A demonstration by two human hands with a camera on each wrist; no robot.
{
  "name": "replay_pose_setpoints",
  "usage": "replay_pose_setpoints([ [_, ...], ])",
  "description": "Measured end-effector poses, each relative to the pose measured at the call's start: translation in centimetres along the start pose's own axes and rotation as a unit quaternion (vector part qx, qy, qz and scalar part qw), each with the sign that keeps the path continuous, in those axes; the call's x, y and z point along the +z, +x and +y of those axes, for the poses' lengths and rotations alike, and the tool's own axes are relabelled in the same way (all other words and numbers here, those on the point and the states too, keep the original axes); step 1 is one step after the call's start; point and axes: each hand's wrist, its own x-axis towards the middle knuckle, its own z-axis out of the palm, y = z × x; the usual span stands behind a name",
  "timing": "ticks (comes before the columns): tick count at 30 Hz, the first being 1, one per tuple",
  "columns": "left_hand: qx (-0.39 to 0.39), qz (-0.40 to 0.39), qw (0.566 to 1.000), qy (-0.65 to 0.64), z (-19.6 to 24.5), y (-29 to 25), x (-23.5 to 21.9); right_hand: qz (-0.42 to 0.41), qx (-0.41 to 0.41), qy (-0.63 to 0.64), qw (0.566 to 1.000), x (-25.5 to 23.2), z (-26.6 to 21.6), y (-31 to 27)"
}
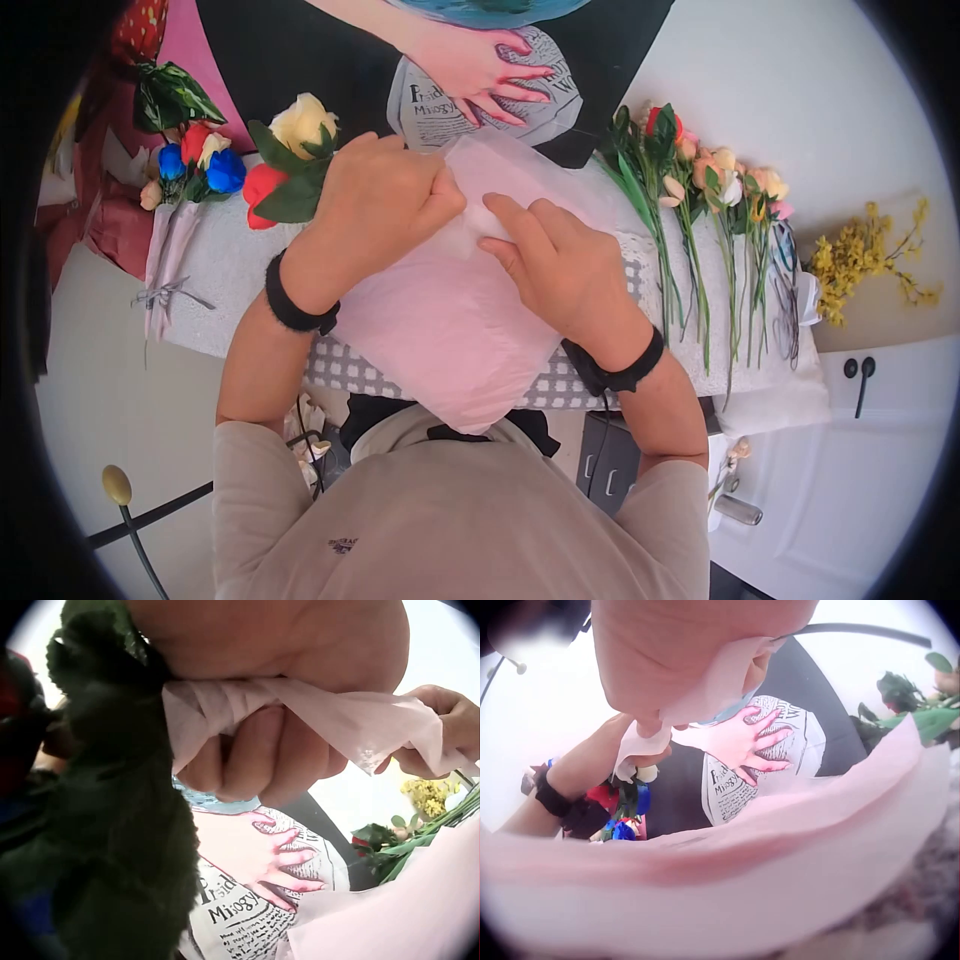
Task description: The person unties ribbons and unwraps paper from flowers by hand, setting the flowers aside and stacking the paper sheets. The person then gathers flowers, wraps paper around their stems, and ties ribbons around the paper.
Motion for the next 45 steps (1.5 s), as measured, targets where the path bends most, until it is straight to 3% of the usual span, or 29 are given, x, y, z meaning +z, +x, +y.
replay_pose_setpoints([
  [1, 0.001, -0.001, 1.0, -0.001, 0.1, -0.1, -0.1, 0.004, -0.014, -0.054, 0.998, -0.1, -0.1, -0.1],
  [4, -0.028, -0.063, 0.998, -0.016, 0.3, 0.4, -0.4, -0.016, 0.01, -0.008, 1.0, 0.3, 0.2, -0.4],
  [5, 0.018, 0.013, 1.0, 0.019, 0.4, 1.0, -0.2, -0.015, 0.011, -0.008, 1.0, 0.5, 0.4, -0.6],
  [6, 0.064, 0.089, 0.992, 0.054, 0.5, 1.4, -0.1, -0.025, 0.054, 0.083, 0.995, 0.7, 0.7, -0.7],
  [7, 0.065, 0.089, 0.992, 0.053, 0.5, 1.3, 0.0, -0.034, 0.096, 0.172, 0.98, 0.7, 1.0, -0.8],
  [8, 0.075, 0.087, 0.992, 0.053, 0.5, 1.3, 0.1, -0.034, 0.096, 0.171, 0.98, 0.2, 1.1, -0.6],
  [10, 0.082, 0.087, 0.991, 0.054, 0.4, 1.1, 0.0, -0.178, 0.236, 0.319, 0.9, -1.0, 1.1, -0.1],
  [13, 0.073, 0.09, 0.992, 0.056, 0.4, 1.0, -0.3, -0.181, 0.212, 0.376, 0.884, -0.9, 1.4, -0.1],
  [14, 0.07, 0.082, 0.993, 0.05, 0.4, 0.9, -0.3, -0.182, 0.21, 0.376, 0.884, -0.6, 1.3, -0.1],
  [16, 0.066, 0.074, 0.994, 0.047, 0.3, 0.8, -0.3, -0.069, 0.12, 0.217, 0.966, 0.2, 0.7, -0.3],
  [17, 0.067, 0.071, 0.994, 0.044, 0.2, 0.7, -0.3, -0.069, 0.12, 0.218, 0.966, 0.2, 0.6, -0.1],
  [19, 0.071, 0.067, 0.994, 0.039, 0.1, 0.6, -0.1, -0.037, 0.024, 0.086, 0.995, 0.1, 0.5, 0.3],
  [22, 0.062, 0.024, 0.997, 0.031, 0.1, 0.0, 0.5, 0.003, -0.027, 0.004, 1.0, 0.8, 0.4, -0.1],
  [26, 0.065, 0.034, 0.997, 0.031, 0.4, 0.6, 0.6, -0.035, 0.012, 0.008, 0.999, 0.6, 0.1, -0.7],
  [28, 0.075, 0.045, 0.995, 0.052, 0.7, 0.8, 0.5, -0.064, 0.104, 0.194, 0.973, 0.6, 0.7, -1.0],
  [29, 0.081, 0.05, 0.994, 0.044, 0.7, 0.8, 0.4, -0.064, 0.106, 0.193, 0.973, 0.1, 1.0, -0.8],
  [31, 0.089, 0.057, 0.994, 0.035, 0.9, 1.0, 0.3, -0.175, 0.206, 0.381, 0.884, -1.2, 1.6, -0.2],
  [32, 0.09, 0.073, 0.993, 0.031, 1.1, 1.2, 0.1, -0.175, 0.206, 0.379, 0.885, -1.5, 1.7, -0.1],
  [34, 0.087, 0.088, 0.992, 0.028, 1.2, 1.1, -0.1, -0.23, 0.306, 0.49, 0.783, -1.7, 1.8, 0.0],
  [35, 0.08, 0.077, 0.993, 0.03, 1.2, 0.9, -0.2, -0.233, 0.304, 0.49, 0.783, -1.6, 1.7, 0.1],
  [37, 0.07, 0.066, 0.995, 0.036, 1.1, 0.7, -0.3, -0.164, 0.214, 0.378, 0.886, -0.7, 1.4, -0.1],
  [38, 0.065, 0.059, 0.996, 0.032, 1.1, 0.6, -0.2, -0.166, 0.212, 0.379, 0.885, -0.1, 1.2, -0.3],
  [40, 0.059, 0.049, 0.997, 0.028, 1.1, 0.3, 0.1, -0.053, 0.133, 0.244, 0.959, 0.9, 0.8, -0.7],
  [41, 0.048, 0.042, 0.998, 0.022, 1.1, 0.2, 0.2, -0.053, 0.135, 0.244, 0.959, 1.0, 0.8, -0.6],
  [43, 0.038, 0.035, 0.999, 0.013, 1.2, 0.2, 0.2, -0.02, 0.027, 0.111, 0.993, 1.1, 1.2, -0.5],
  [45, 0.01, 0.013, 0.999, -0.028, 1.3, 0.2, -0.1, -0.025, 0.002, 0.051, 0.998, 0.3, 0.8, -0.3],
])
